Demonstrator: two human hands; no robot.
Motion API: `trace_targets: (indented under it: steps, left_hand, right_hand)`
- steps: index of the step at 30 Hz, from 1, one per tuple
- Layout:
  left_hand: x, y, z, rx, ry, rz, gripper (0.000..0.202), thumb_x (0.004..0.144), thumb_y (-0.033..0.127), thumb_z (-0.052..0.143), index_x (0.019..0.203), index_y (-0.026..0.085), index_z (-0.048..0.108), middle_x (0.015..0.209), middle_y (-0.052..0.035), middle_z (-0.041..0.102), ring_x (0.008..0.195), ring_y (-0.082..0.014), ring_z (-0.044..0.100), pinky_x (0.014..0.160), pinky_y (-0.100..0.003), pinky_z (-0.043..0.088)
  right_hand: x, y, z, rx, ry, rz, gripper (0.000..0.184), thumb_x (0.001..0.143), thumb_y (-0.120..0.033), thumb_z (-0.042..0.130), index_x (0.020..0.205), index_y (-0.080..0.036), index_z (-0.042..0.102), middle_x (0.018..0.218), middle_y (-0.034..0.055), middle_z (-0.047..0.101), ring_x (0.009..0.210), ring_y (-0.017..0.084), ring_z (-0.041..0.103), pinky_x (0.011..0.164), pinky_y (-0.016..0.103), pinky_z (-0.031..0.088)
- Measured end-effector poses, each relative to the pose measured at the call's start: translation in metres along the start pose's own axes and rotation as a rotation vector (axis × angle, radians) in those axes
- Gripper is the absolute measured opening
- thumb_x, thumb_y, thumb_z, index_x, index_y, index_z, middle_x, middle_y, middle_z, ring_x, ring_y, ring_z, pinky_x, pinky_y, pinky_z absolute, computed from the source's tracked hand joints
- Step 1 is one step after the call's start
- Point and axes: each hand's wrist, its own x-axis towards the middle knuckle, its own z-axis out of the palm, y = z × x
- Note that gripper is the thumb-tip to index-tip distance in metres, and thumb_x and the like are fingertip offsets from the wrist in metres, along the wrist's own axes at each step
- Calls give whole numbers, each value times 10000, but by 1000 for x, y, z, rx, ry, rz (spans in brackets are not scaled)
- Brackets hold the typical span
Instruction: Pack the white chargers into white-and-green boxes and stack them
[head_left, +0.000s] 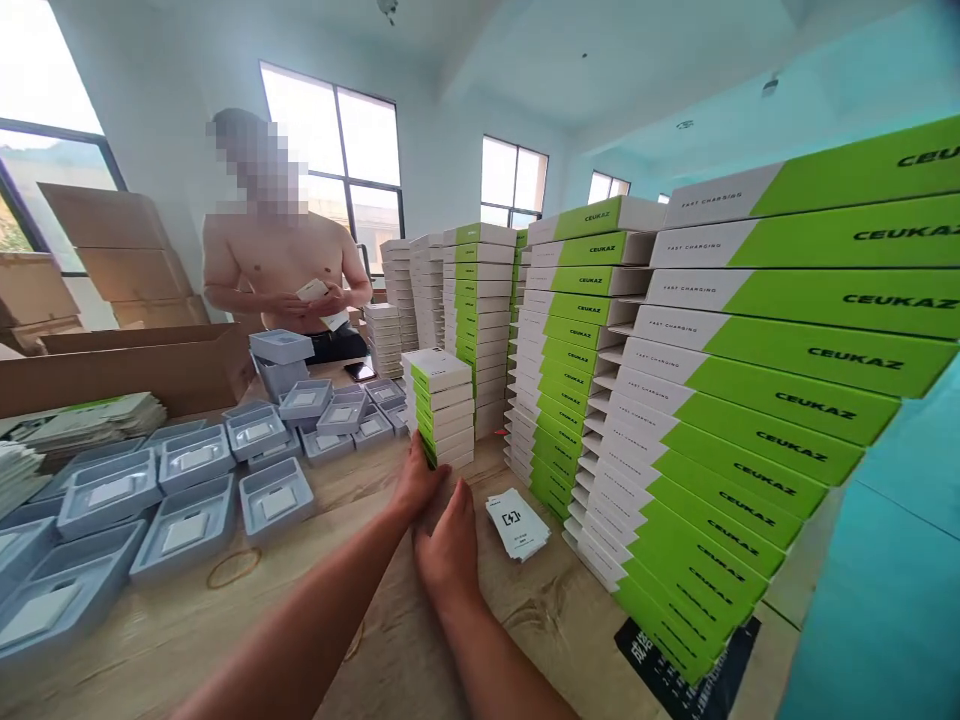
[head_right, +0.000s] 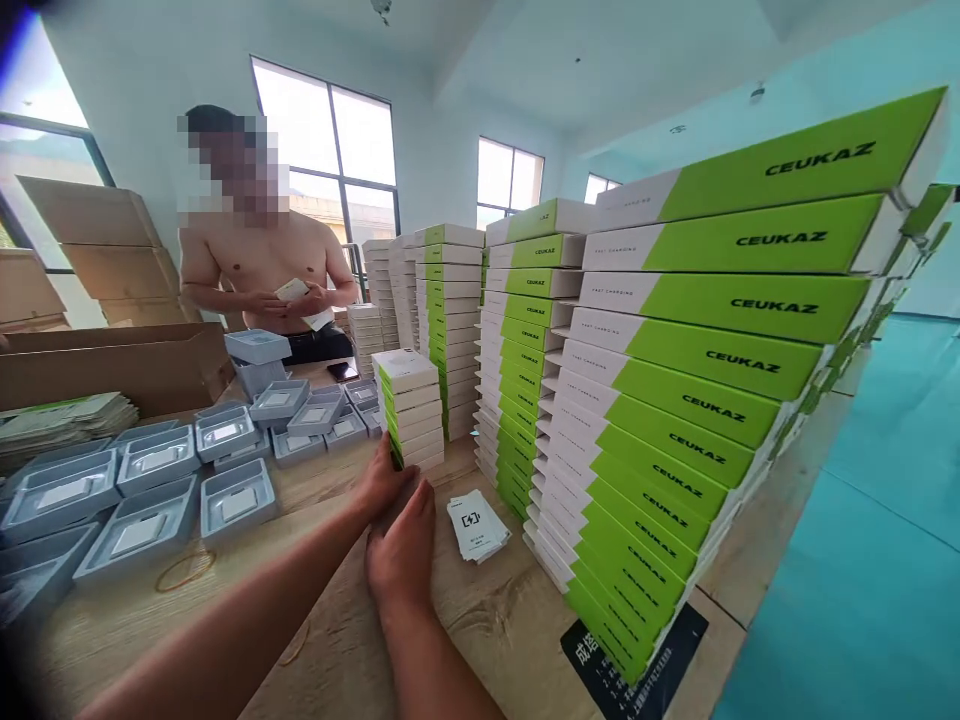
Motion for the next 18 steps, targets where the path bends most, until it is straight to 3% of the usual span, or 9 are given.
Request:
trace_targets:
  steps: [2, 4, 10, 18]
  left_hand:
    - [13, 1, 6, 46, 17, 9, 456, 950, 325, 662, 1368, 188, 543, 1436, -122, 539, 1268, -310, 564, 1042, -555, 483]
    - [24, 1, 9, 87, 31, 14, 402, 966, 339, 644, 1329, 184, 571, 1378, -113, 578, 1196, -284, 609, 990, -520, 527]
    - [41, 1, 17, 166, 42, 0, 374, 969, 342, 642, 1297, 172, 587, 1305, -105, 619, 1113, -256, 648, 929, -475, 564]
    - [44, 3, 21, 172, 26, 6, 385, 967, 339, 643, 1310, 176, 580, 1330, -109, 606, 1136, -263, 638, 944, -485, 557]
  right_hand:
    - [-2, -4, -2, -5, -28, -25, 762, 729, -82, 560, 1461, 38, 388, 1473, 302, 484, 1389, 360, 480, 1157, 461, 390]
    - [-3, -8, -5, -9, -53, -26, 755, 721, -70, 549, 1457, 26, 408, 1466, 291, 493, 1382, 366, 480, 1150, 484, 395]
    - [-4, -17, -12, -1, -112, -42, 697, 728, -65, 539, 1419, 7, 476, 1410, 269, 543, 1317, 372, 515, 1115, 530, 411]
    - [-5, -17, -11, -75, -142, -70, 610, 758, -34, 505, 1366, -15, 543, 1321, 241, 606, 1241, 359, 558, 1073, 513, 434]
